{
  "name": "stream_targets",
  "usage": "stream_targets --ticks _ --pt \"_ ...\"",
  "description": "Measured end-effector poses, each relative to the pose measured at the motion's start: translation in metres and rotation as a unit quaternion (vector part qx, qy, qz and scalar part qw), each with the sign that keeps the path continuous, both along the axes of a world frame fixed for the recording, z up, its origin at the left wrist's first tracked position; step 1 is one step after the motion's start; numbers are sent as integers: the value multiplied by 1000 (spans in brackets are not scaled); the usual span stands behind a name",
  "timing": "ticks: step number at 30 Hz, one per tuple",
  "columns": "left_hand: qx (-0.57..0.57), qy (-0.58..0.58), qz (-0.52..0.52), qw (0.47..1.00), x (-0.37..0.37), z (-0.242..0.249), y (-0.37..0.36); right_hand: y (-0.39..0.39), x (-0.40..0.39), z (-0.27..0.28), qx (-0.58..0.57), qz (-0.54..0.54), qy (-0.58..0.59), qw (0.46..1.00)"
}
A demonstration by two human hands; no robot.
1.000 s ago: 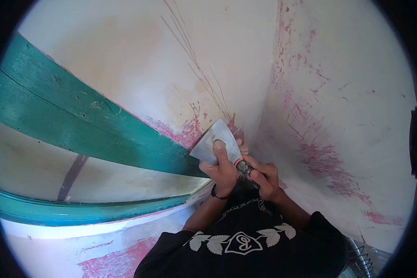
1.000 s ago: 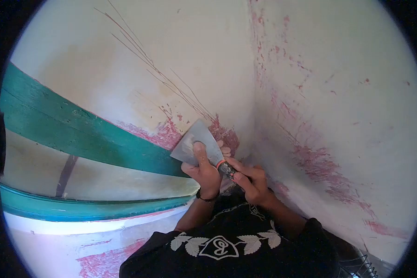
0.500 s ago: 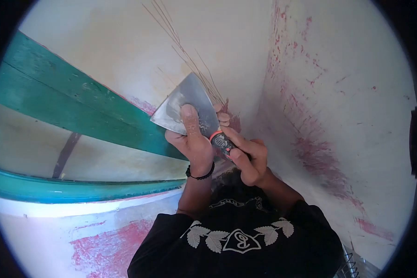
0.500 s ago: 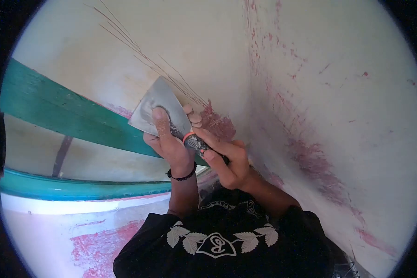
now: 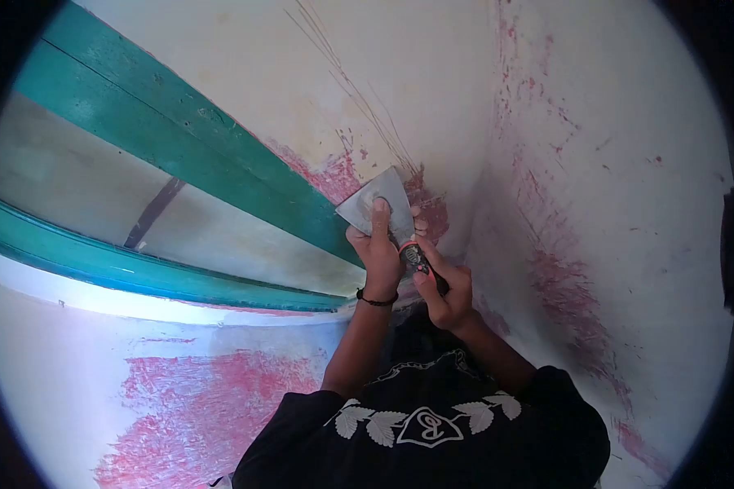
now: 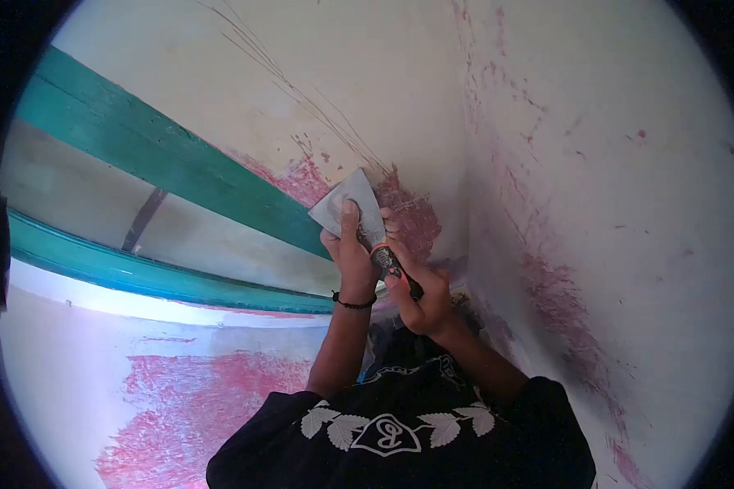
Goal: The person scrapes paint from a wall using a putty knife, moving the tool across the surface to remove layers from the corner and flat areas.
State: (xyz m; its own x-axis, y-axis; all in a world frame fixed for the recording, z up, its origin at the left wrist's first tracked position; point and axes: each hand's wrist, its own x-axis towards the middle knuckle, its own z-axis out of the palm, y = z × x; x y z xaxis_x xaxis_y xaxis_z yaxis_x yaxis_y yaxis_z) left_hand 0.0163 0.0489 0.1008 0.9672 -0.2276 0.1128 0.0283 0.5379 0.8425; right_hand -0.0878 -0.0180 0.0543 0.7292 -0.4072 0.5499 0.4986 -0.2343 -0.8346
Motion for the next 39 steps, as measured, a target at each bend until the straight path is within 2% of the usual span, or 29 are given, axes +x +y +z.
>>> stream_targets --ticks 5,14,19,20,23,24,26,28,30,34,39 --pt "-15 -6 19 1000 -3 0 -6 -15 -8 7 -22 34 63 997" --pt "13 -20 23 999 -1 8 -4 -5 0 -3 -15 6 -4 1000" --pt "-15 -118 86 989 14 46 -16 -29 11 52 -44 42 11 998" --pt "-42 -115 54 991 18 50 -16 -29 14 61 -43 42 1 998" --pt "-1 -102 89 991 24 37 -9 -18 9 61 -39 29 -9 999" --pt "-34 -67 19 997 11 38 -6 -15 4 49 -28 35 17 999" --pt "-8 -31 29 999 -2 8 -4 -13 -1 11 -4 48 67 997" --pt "6 -11 26 1000 0 3 -7 -7 6 2 -37 -11 -14 999" --pt "6 0 10 1000 -1 4 -4 -4 8 2 -42 -31 -28 998" --pt "-13 -8 -6 1000 4 20 -7 -14 -4 36 -22 17 46 999" --pt "-15 20 10 1000 -5 2 -5 -15 -11 21 -25 38 82 996"
